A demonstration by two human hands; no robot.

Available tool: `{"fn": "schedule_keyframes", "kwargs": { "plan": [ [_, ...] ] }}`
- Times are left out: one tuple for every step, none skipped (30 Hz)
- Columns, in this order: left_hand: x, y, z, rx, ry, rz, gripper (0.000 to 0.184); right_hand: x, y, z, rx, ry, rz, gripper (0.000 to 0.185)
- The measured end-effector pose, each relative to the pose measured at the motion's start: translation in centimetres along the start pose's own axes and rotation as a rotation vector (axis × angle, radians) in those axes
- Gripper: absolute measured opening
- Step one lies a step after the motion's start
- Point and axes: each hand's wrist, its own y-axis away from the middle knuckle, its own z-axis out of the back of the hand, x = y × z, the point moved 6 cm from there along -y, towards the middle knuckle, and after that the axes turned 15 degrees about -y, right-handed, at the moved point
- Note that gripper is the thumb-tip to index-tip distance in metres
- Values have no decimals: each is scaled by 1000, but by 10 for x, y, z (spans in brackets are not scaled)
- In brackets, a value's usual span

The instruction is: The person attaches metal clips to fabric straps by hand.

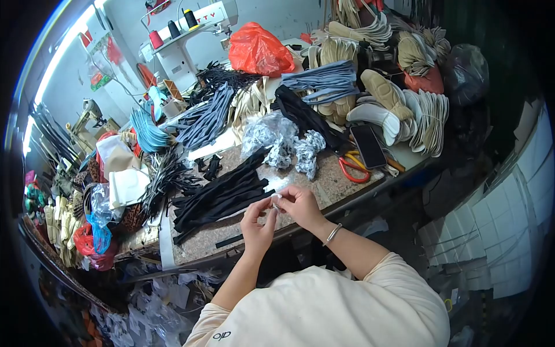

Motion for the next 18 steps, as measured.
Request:
{"fn": "schedule_keyframes", "kwargs": {
  "plan": [
    [6, 0, -2, 58, 138, 118, 21, 0, 1, -1, 7, 23, 33, 4],
    [12, 2, -5, 116, 277, 236, 21, -1, 3, -2, 15, 48, 65, 4],
    [17, 5, -9, 174, 417, 354, 21, -2, 4, -2, 23, 72, 96, 4],
    [21, 9, -14, 232, 557, 475, 21, -1, 5, -2, 31, 97, 125, 4],
    [24, 9, -13, 229, 558, 477, 21, -1, 6, -2, 34, 99, 123, 4],
    [30, 9, -10, 196, 575, 504, 20, 1, 7, 0, 28, 111, 122, 5],
    [36, 9, -7, 164, 591, 529, 20, 3, 8, 2, 21, 122, 122, 6],
    [42, 8, -4, 131, 608, 554, 20, 6, 10, 5, 14, 134, 122, 7],
    [46, 8, -2, 99, 623, 580, 20, 9, 11, 7, 7, 145, 121, 8],
    [47, 5, 0, 94, 621, 584, 20, 13, 12, 9, 13, 144, 118, 8],
    [47, 0, 4, 77, 646, 578, 20, 18, 13, 1, 150, 203, 106, 8],
    [46, -6, 10, 55, 669, 574, 20, 23, 15, -7, 292, 258, 92, 9],
    [46, -9, 16, 35, 691, 573, 20, 27, 18, -15, 435, 311, 77, 10],
    [44, -7, 21, 19, 716, 574, 20, 27, 23, -24, 573, 365, 59, 12],
    [41, -1, 24, 16, 714, 592, 20, 28, 24, -28, 580, 361, 43, 12],
    [34, 4, 23, 44, 757, 607, 20, 30, 20, -31, 513, 218, -6, 12],
    [27, 7, 20, 75, 802, 619, 21, 32, 16, -35, 439, 79, -50, 12],
    [20, 9, 17, 108, 847, 626, 21, 32, 13, -36, 360, -60, -88, 12]
  ]
}}
